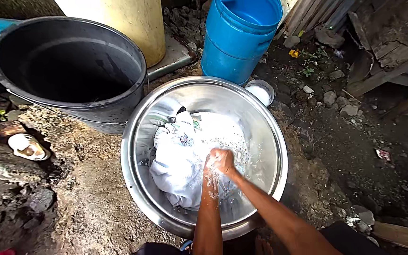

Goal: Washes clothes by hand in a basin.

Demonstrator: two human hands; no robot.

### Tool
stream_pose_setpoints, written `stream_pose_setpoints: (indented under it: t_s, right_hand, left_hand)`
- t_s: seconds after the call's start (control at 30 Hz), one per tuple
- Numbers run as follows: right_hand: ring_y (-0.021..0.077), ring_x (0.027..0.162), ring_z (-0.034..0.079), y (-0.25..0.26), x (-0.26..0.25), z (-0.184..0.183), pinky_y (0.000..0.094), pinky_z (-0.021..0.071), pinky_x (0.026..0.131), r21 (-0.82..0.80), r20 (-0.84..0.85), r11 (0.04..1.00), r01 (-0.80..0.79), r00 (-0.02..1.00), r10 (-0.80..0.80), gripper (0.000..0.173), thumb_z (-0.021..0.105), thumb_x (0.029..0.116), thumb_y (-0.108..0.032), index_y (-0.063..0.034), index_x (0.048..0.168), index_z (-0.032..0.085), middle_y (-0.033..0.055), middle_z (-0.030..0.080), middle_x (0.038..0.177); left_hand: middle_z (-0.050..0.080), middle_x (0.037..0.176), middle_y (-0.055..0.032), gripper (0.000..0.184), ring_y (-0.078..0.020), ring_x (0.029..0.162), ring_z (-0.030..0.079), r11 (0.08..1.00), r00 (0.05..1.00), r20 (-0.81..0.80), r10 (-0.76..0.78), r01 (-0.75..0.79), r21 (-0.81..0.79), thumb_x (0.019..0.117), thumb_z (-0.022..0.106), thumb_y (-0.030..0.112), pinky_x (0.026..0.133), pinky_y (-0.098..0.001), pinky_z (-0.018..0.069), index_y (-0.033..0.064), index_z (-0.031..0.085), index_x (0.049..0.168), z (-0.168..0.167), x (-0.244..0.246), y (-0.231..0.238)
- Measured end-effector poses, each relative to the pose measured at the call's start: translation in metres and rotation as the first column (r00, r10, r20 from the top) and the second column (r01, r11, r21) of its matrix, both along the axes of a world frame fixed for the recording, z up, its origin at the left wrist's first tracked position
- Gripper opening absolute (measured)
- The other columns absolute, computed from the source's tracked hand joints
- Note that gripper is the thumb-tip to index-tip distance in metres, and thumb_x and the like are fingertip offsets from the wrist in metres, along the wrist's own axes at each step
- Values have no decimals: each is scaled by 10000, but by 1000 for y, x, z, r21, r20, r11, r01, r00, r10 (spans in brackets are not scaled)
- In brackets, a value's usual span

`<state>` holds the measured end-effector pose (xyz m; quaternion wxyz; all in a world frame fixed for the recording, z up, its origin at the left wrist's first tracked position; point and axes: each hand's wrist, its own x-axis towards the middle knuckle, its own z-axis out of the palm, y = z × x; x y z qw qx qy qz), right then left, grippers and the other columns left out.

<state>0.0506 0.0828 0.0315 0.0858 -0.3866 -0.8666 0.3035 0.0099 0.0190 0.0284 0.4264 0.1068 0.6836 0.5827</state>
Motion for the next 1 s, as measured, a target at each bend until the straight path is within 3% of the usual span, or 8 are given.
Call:
stream_pose_setpoints:
  t_s: [0.1, 0.2, 0.3, 0.43, 0.57, 0.73, 0.87, 1.0]
  right_hand:
    - [468, 1050, 686, 84, -7, 2, 674, 498, 902, 85, 72, 984, 158, 984, -164, 427, 505, 1059, -358, -15, 1071, 760, 260, 736, 1042]
    - [472, 1130, 647, 127, -2, 19, 687, 472, 944, 91, 116, 989, 118, 985, -128, 563, 439, 1076, -508, -18, 1152, 706, 261, 702, 1146]
    - [458, 1291, 563, 144, 22, 22, 649, 355, 1117, -10, 143, 998, 68, 988, -66, 556, 404, 1099, -461, -17, 1358, 616, 258, 647, 1324]
    - [362, 1264, 607, 122, 56, -13, 529, 450, 1103, -313, 150, 947, 74, 988, -28, 380, 499, 1076, -216, 3, 1366, 607, 237, 639, 1340]
    - [350, 1117, 678, 69, 43, -40, 505, 543, 979, -556, 152, 831, 20, 985, 78, 381, 501, 1081, -210, 13, 1378, 584, 243, 637, 1317]
    - [342, 1125, 668, 15, 8, -33, 495, 527, 992, -596, 19, 688, -414, 849, 527, 417, 605, 1039, -237, 11, 1373, 580, 243, 624, 1334]
    - [346, 1449, 449, -24, 4, -32, 494, 307, 1236, -527, -135, 614, -588, 771, 623, 992, 784, 888, -454, -23, 1615, 264, 250, 450, 1559]
    - [371, 1173, 657, -36, -3, 3, 515, 478, 1076, -341, -266, 802, -490, 869, 418, 447, 592, 1003, -131, 75, 1397, 555, 275, 674, 1242]
  left_hand:
    - [560, 1414, -225, 419, -270, 1305, 544, 974, 975, -4, -221, 221, -52, 1122, 355, 213, 1103, -430, 431, -30, 516, 1423, 16, 1, 14]
    - [619, 1149, -133, 360, -175, 970, 621, 988, 966, 212, -147, 132, 84, 1118, 382, 270, 818, -339, 539, 32, 532, 1343, 18, -12, 37]
    - [619, 1318, -250, 368, -277, 1205, 610, 986, 961, -223, -166, 158, -52, 1086, 456, 119, 1041, -375, 474, -79, 526, 1388, 20, -57, 10]
    - [622, 1298, -303, 392, -462, 1237, 582, 876, 739, -670, -80, -269, -400, 1033, 573, 218, 1058, -622, 426, -51, 610, 1316, 6, -123, -53]
    - [526, 1428, -313, 719, -440, 1362, 490, 779, 857, -498, -131, -221, -587, 953, 706, 381, 1146, -568, 373, -60, 455, 1463, -14, -129, -96]
    - [584, 1386, -264, 588, -399, 1345, 522, 747, 861, -457, -224, -149, -648, 973, 669, 413, 1131, -560, 396, -27, 588, 1353, 8, -102, -105]
    - [621, 1279, -269, 429, -332, 1169, 608, 961, 855, -516, -59, -93, -262, 1061, 541, 234, 1020, -463, 481, -66, 537, 1366, 80, -68, -82]
    - [655, 1111, -150, 418, -209, 914, 617, 977, 930, -299, 214, -211, 41, 1034, 576, 333, 799, -406, 531, 51, 566, 1342, 136, -65, -48]
